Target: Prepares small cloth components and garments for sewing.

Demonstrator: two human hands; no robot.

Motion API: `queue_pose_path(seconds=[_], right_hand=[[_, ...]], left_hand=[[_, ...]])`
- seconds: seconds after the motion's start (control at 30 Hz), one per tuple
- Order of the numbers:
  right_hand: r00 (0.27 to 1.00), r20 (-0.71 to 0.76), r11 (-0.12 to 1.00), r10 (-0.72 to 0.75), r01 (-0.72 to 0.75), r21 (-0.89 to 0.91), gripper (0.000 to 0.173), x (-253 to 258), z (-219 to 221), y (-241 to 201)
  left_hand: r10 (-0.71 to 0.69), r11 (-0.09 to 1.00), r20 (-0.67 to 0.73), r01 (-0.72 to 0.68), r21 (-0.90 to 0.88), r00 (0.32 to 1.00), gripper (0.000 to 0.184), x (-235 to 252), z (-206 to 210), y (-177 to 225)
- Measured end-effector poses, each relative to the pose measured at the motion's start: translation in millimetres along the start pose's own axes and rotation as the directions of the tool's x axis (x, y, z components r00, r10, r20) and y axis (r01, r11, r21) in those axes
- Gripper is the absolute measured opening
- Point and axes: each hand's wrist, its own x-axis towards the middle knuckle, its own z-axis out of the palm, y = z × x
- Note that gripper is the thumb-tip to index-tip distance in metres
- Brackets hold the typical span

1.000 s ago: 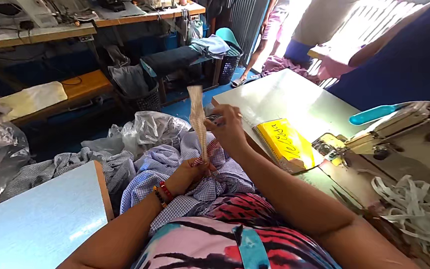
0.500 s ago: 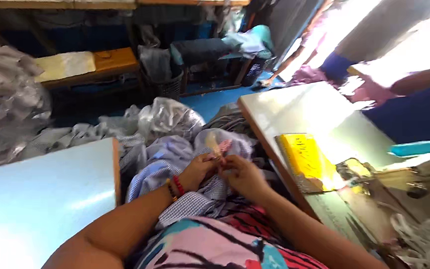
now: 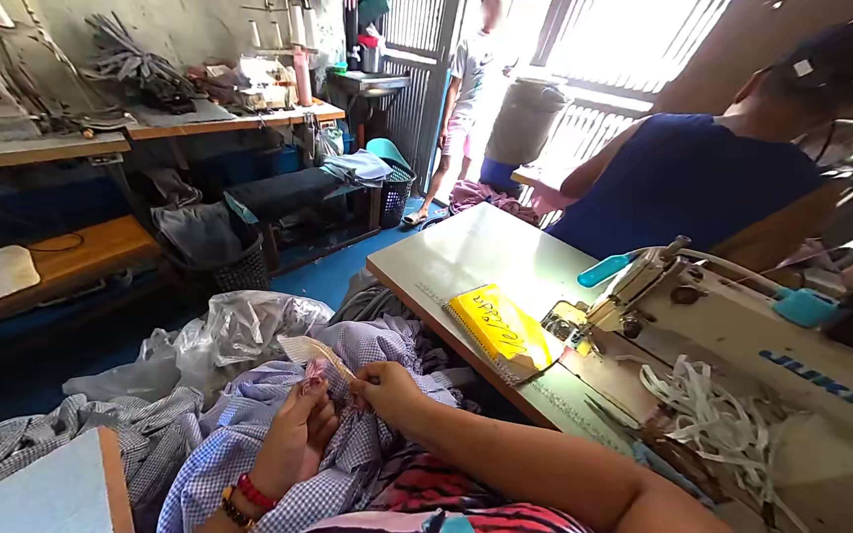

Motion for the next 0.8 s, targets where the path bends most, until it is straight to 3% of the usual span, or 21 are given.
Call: queue_pose_path(seconds=[0.1,0.2,0.27,0.33,0.43,0.47,0.53,0.6,0.63,0.67,0.7,0.73,0.8], right_hand=[[1.0,-0.025,1.0,-0.004,0.005,0.022,0.021,2,3,2],[0.987,0.04,0.974,-0.157,0.162,-0.157,0.023,-1,4,3],[0.951,0.114,0.893,-0.289,0.31,-0.326,0.02,-7,3,3],[0.936,0.166,0.854,-0.312,0.352,-0.383,0.022,-10,1,2],[0.922,0.194,0.871,-0.334,0.381,-0.311,0.027,-9,-3,8],[0.916,0.175,0.876,-0.36,0.397,-0.276,0.028,-9,-3,12],[0.907,0.129,0.882,-0.402,0.421,-0.213,0.029,-8,-3,20],[0.897,0.066,0.885,-0.438,0.443,-0.142,0.026,-5,-2,29],[0.909,0.05,0.903,-0.413,0.416,-0.107,0.027,-4,-2,30],[0.928,0.061,0.925,-0.368,0.372,-0.074,0.027,-5,-4,27],[0.939,0.07,0.939,-0.338,0.341,-0.039,0.024,-5,-5,24],[0.951,0.099,0.955,-0.294,0.296,-0.006,0.023,-6,-6,21],[0.964,0.14,0.975,-0.224,0.221,0.038,0.023,-6,-7,17]], left_hand=[[0.195,0.977,0.231,-0.209,0.034,0.953,0.018,-13,-7,-8],[0.336,0.804,0.621,-0.559,0.202,0.708,0.021,-9,-13,-2],[0.311,0.721,0.71,-0.643,0.258,0.632,0.022,-4,-1,11],[0.258,0.742,0.676,-0.59,0.318,0.69,0.024,2,18,22],[0.151,0.848,0.471,-0.359,0.39,0.869,0.027,8,49,36],[0.121,0.864,0.434,-0.31,0.396,0.893,0.027,10,55,37],[0.098,0.829,0.522,-0.36,0.427,0.847,0.022,14,57,33],[0.075,0.697,0.742,-0.567,0.439,0.666,0.012,20,47,36],[0.058,0.601,0.822,-0.677,0.424,0.567,0.023,23,41,43],[0.053,0.52,0.858,-0.748,0.413,0.51,0.039,25,35,53],[0.066,0.51,0.863,-0.76,0.403,0.502,0.05,29,28,62],[0.081,0.59,0.834,-0.701,0.401,0.546,0.052,32,21,67],[0.033,0.756,0.702,-0.476,0.448,0.712,0.046,42,9,69]])
